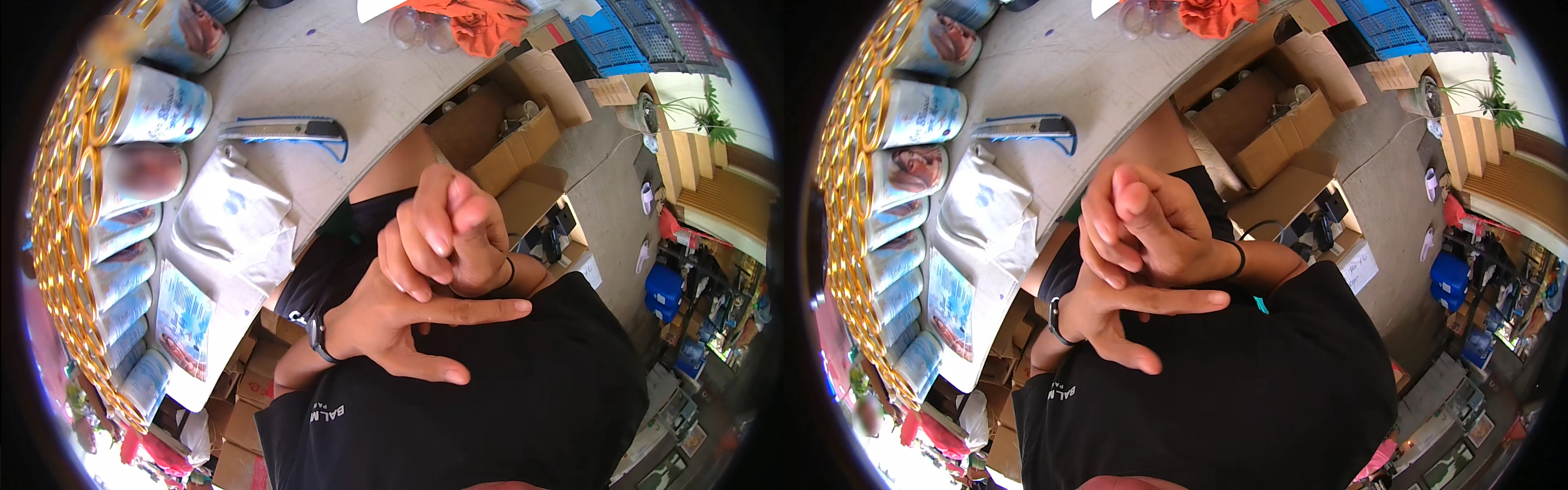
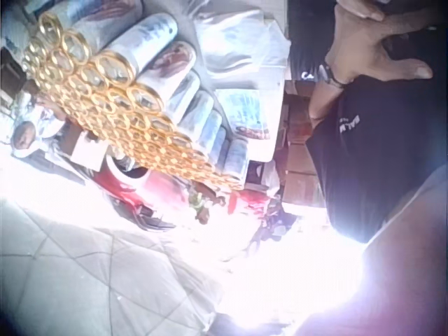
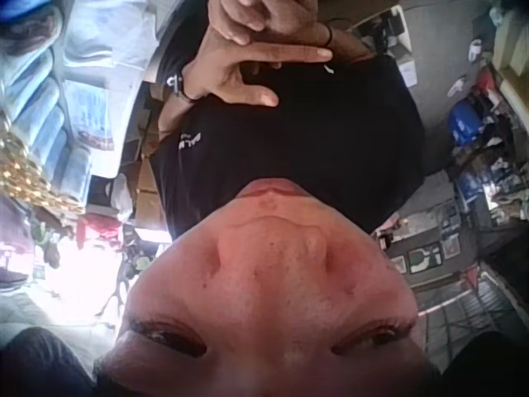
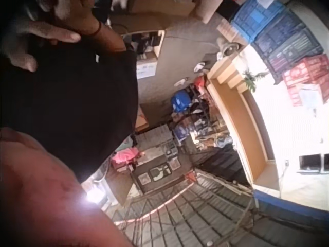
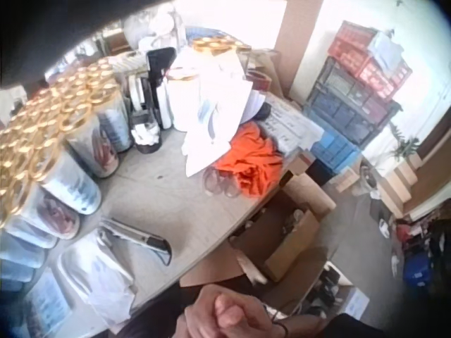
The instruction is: The person applies printed labels to cylindrical glass candle jars. They peel the backing from each label, wrap it around the jar, and smooth it into place. Finished jars are set aside on the table.
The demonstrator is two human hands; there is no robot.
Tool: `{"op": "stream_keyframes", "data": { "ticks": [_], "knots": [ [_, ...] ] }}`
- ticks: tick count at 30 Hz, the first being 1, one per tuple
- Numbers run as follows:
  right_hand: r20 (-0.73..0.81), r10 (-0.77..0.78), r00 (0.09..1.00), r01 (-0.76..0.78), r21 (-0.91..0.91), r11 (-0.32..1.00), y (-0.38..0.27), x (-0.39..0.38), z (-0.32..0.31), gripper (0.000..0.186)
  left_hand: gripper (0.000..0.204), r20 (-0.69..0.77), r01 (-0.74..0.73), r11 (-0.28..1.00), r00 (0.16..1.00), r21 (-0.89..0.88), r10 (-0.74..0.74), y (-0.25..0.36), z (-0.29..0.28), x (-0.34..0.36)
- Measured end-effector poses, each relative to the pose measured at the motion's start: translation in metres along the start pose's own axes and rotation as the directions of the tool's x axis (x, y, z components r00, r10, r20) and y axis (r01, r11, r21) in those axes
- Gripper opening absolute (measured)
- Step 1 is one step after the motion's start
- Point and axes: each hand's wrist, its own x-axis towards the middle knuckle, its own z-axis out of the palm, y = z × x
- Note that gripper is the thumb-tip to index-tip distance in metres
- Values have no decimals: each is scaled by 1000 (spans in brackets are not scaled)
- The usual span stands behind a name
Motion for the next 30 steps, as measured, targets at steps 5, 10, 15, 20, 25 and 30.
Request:
{"op": "stream_keyframes", "data": {
  "ticks": [5,10,15,20,25,30],
  "knots": [
    [-78,-468,880,373,-498,783,-42,-7,-144,73,37,-11,80,975,997,208,-79,-15,-4,3],
    [-287,-395,873,-461,-749,-476,-69,-67,-420,42,22,-378,212,967,914,139,-146,-29,-16,-15],
    [-894,-217,392,-464,12,-886,-73,-176,-560,25,15,-451,154,858,887,490,98,-55,-20,-13],
    [-783,-600,166,-832,216,-512,-111,-227,-605,57,11,-455,229,693,877,683,158,-59,-23,-17],
    [-855,-510,89,-864,189,-467,-147,-244,-647,102,15,-438,258,602,883,756,171,-61,-22,-16],
    [-769,-636,53,-997,-3,-80,-156,-226,-657,136,19,-432,270,543,881,795,195,-64,-22,-14]
  ]
}}
